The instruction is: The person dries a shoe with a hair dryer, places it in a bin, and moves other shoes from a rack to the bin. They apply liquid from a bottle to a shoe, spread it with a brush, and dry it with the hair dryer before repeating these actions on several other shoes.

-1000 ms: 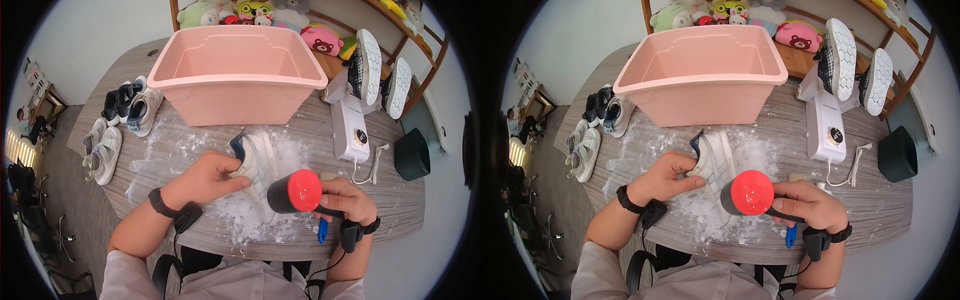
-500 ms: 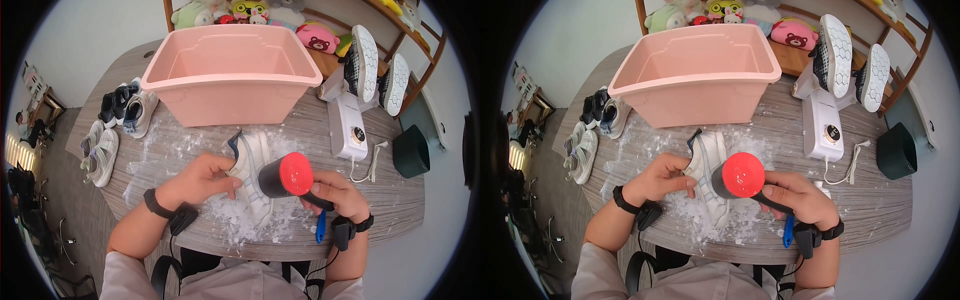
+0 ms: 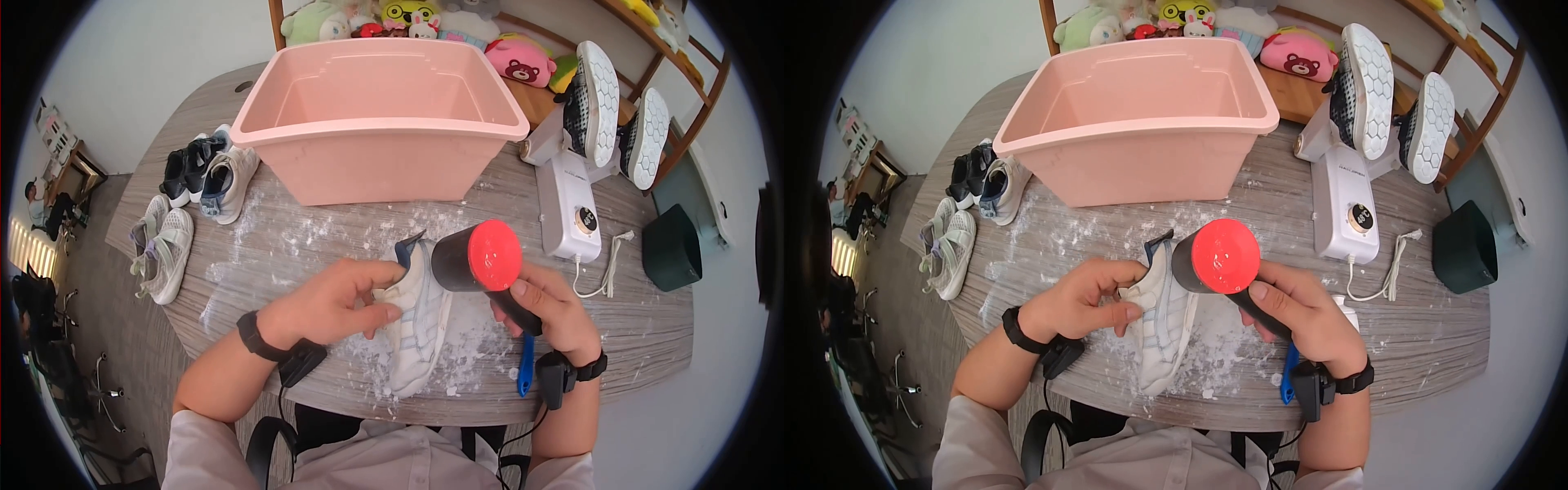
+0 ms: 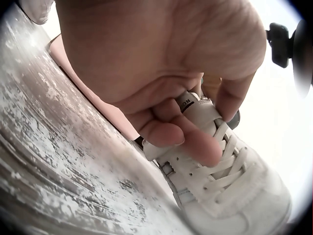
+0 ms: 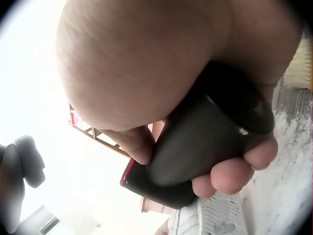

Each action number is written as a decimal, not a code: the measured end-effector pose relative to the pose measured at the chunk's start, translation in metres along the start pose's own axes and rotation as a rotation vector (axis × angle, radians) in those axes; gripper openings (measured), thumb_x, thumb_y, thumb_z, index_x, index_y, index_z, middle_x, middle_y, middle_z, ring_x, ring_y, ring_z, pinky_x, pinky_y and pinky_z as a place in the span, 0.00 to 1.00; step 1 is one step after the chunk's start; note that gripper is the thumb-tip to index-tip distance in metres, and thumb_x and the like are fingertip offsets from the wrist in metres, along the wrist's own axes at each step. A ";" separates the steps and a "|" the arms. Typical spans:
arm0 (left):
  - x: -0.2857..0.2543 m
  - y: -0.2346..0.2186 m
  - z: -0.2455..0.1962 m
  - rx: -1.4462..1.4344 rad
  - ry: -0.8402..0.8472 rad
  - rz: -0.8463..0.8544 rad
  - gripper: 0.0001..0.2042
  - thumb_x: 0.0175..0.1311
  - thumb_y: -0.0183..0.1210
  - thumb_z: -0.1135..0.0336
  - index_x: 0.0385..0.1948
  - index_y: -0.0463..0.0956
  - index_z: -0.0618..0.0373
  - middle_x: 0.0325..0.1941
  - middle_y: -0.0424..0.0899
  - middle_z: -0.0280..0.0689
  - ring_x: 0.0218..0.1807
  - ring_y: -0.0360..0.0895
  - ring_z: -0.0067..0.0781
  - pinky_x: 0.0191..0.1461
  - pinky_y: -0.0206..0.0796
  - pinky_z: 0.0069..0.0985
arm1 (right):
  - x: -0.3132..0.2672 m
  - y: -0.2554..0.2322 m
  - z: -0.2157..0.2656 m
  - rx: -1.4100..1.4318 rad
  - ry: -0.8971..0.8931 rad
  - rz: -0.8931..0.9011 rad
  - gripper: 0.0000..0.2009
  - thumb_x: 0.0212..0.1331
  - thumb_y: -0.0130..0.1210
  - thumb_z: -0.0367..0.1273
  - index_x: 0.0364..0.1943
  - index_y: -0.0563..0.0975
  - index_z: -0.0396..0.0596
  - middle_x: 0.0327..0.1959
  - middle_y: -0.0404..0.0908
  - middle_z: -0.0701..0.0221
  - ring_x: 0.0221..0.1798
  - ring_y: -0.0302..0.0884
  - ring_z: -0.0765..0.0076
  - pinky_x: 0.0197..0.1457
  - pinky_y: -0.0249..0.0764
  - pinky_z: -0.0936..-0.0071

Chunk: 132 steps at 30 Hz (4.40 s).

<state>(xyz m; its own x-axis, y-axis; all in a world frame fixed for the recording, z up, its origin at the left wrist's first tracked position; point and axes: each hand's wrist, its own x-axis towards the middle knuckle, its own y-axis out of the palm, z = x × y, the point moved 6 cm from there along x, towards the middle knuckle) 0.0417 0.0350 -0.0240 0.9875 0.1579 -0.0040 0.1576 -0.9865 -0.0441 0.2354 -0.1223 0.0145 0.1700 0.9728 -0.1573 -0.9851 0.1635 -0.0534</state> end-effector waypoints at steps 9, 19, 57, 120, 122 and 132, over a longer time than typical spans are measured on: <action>-0.002 0.001 -0.015 0.259 0.066 -0.042 0.20 0.66 0.65 0.72 0.59 0.77 0.64 0.27 0.83 0.39 0.21 0.72 0.16 0.26 0.65 0.21 | -0.004 0.022 0.005 -0.052 -0.055 0.183 0.18 0.77 0.51 0.38 0.56 0.79 0.36 0.30 0.79 0.72 0.26 0.69 0.80 0.31 0.67 0.79; -0.007 0.013 -0.039 0.453 0.147 -0.104 0.19 0.63 0.68 0.70 0.56 0.83 0.61 0.15 0.72 0.34 0.13 0.62 0.15 0.19 0.53 0.21 | -0.011 0.021 0.016 -0.174 -0.134 0.255 0.18 0.76 0.54 0.40 0.53 0.80 0.36 0.30 0.81 0.70 0.27 0.74 0.79 0.32 0.71 0.77; -0.009 0.033 -0.060 0.988 0.319 -0.105 0.18 0.54 0.71 0.60 0.46 0.86 0.55 0.27 0.86 0.35 0.20 0.80 0.41 0.23 0.69 0.32 | -0.008 0.010 0.005 -0.061 0.107 0.144 0.18 0.79 0.50 0.41 0.53 0.80 0.38 0.30 0.80 0.72 0.27 0.72 0.80 0.31 0.69 0.78; 0.006 -0.003 0.002 0.417 0.055 -0.062 0.13 0.60 0.71 0.68 0.25 0.73 0.61 0.13 0.69 0.35 0.17 0.64 0.20 0.22 0.56 0.26 | -0.003 0.002 -0.009 -0.181 0.120 0.307 0.16 0.75 0.55 0.40 0.52 0.82 0.39 0.29 0.81 0.74 0.26 0.72 0.81 0.30 0.69 0.78; 0.005 -0.003 0.003 0.417 0.036 -0.053 0.13 0.59 0.71 0.68 0.25 0.73 0.61 0.13 0.69 0.34 0.17 0.64 0.20 0.22 0.56 0.26 | -0.004 0.003 -0.010 -0.157 0.139 0.329 0.16 0.75 0.56 0.39 0.52 0.82 0.39 0.31 0.82 0.73 0.27 0.72 0.82 0.30 0.70 0.79; 0.005 -0.007 -0.001 0.429 0.045 -0.011 0.14 0.55 0.70 0.71 0.21 0.70 0.62 0.15 0.66 0.36 0.19 0.66 0.20 0.24 0.58 0.24 | 0.005 -0.011 -0.009 -0.062 0.006 0.031 0.17 0.78 0.52 0.39 0.56 0.80 0.39 0.30 0.77 0.75 0.27 0.70 0.81 0.30 0.68 0.79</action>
<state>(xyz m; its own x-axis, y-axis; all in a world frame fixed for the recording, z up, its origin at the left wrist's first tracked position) 0.0460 0.0426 -0.0227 0.9867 0.1573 0.0420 0.1590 -0.8762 -0.4550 0.2477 -0.1208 0.0058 0.1400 0.9762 -0.1659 -0.9863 0.1228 -0.1098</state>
